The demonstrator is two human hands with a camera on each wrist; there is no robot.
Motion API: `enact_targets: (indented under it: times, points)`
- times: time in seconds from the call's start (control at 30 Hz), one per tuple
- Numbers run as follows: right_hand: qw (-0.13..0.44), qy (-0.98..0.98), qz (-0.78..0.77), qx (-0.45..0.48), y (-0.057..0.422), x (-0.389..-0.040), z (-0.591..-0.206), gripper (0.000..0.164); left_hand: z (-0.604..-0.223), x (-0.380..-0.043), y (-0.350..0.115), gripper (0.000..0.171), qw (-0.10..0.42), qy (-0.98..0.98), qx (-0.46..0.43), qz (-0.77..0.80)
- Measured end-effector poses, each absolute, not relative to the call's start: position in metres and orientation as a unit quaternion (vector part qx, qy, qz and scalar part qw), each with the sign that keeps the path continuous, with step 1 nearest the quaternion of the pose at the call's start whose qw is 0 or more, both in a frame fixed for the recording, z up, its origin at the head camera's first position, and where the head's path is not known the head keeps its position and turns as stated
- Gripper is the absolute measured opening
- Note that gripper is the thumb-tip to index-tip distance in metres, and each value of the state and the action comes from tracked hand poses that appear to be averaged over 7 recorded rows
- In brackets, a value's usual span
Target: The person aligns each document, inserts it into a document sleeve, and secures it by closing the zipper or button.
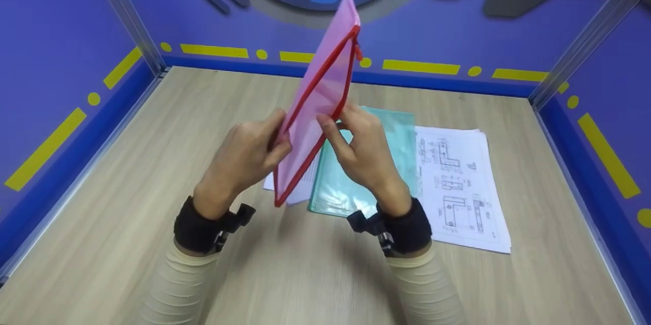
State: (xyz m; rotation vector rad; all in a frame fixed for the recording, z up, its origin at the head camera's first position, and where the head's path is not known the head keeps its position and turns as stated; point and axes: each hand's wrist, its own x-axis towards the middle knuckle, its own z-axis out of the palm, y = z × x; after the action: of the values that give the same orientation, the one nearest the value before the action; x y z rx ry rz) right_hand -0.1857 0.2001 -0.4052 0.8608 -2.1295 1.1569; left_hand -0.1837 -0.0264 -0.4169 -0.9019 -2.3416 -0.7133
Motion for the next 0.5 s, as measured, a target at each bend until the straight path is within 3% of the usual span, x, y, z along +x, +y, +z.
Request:
enact_targets:
  times: [0.23,0.37,0.5]
  points:
    - [0.382,-0.804,0.397,0.225,0.195,-0.196,-0.415,0.009,-0.417,-0.183,-0.025,0.005,0.342,-0.839,-0.278,-0.318]
    - [0.432,-0.82,0.332,0.175,0.187,-0.199,-0.426,0.022,-0.419,-0.18,-0.021,0.006,0.385,-0.835,-0.257,-0.298]
    - [0.467,-0.831,0.254,0.163,0.173,-0.199,-0.437,0.027,-0.423,-0.176,-0.012,0.006,0.382,-0.859,-0.239,-0.242]
